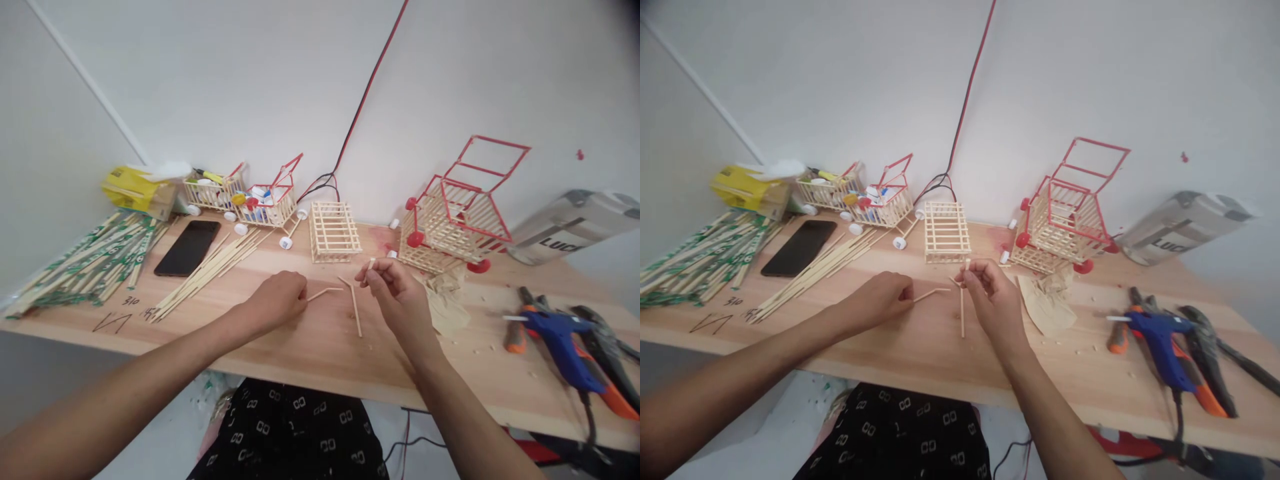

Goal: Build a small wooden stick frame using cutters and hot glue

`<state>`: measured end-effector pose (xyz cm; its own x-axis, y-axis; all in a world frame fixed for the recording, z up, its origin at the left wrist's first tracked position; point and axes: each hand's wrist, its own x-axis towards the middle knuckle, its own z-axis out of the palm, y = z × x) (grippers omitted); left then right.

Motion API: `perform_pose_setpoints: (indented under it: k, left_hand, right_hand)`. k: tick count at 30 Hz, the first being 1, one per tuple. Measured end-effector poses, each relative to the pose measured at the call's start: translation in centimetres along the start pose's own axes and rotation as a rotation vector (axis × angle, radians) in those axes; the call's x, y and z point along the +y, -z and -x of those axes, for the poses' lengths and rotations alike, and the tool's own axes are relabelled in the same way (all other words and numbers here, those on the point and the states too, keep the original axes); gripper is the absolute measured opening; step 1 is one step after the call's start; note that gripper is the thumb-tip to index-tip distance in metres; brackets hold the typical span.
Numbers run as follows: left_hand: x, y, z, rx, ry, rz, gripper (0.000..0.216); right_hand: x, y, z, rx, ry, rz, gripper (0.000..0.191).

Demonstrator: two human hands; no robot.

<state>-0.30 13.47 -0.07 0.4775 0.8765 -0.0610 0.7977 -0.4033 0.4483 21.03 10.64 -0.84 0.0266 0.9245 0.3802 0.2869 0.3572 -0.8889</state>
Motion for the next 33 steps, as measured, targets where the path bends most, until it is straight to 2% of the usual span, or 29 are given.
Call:
perform_pose_setpoints:
  k: [4, 9, 12, 16, 22, 26, 29, 33]
  left_hand:
    - [-0.8, 0.4, 0.3, 0.018, 0.008, 0.251, 0.01]
    - [-0.9, 1.2, 0.4, -0.041, 0.131, 0.799, 0.015]
    - [-0.5, 1.4, 0.2, -0.074, 0.135, 1.103, 0.022]
    - [-0.3, 1.6, -0.4, -0.071, 0.132, 1.322, 0.031]
    - [-0.9, 1.7, -1.3, -0.077, 0.073, 1.366, 0.026]
    - [-1.4, 1.3, -1.0, 0.009, 0.052, 1.2, 0.02]
    - [-1.8, 1.4, -0.6, 0.02, 0.046, 1.087, 0.019]
    - [-2.2, 1.8, -0.6, -0.003, 0.03, 0.995, 0.02]
  right_hand:
    - [-0.2, 0.0, 0.1, 0.033, 0.023, -0.037, 0.008]
    - [-0.1, -0.2, 0.3, 0.047, 0.044, -0.022, 0.01]
    - [0.0, -0.2, 0.2, 0.025, 0.049, -0.009, 0.01]
    - [-0.4, -0.2, -0.1, -0.01, 0.047, 0.071, 0.013]
    - [-1.7, -0.5, -1.7, -0.072, 0.043, 0.109, 0.015]
    - [-1.7, -0.5, -2.9, -0.016, 0.037, 0.035, 0.013]
    - [-1.4, -0.6, -3.2, 0.014, 0.005, 0.025, 0.014]
    - [-1.1, -1.4, -2.7, -0.081, -0.064, -0.018, 0.017]
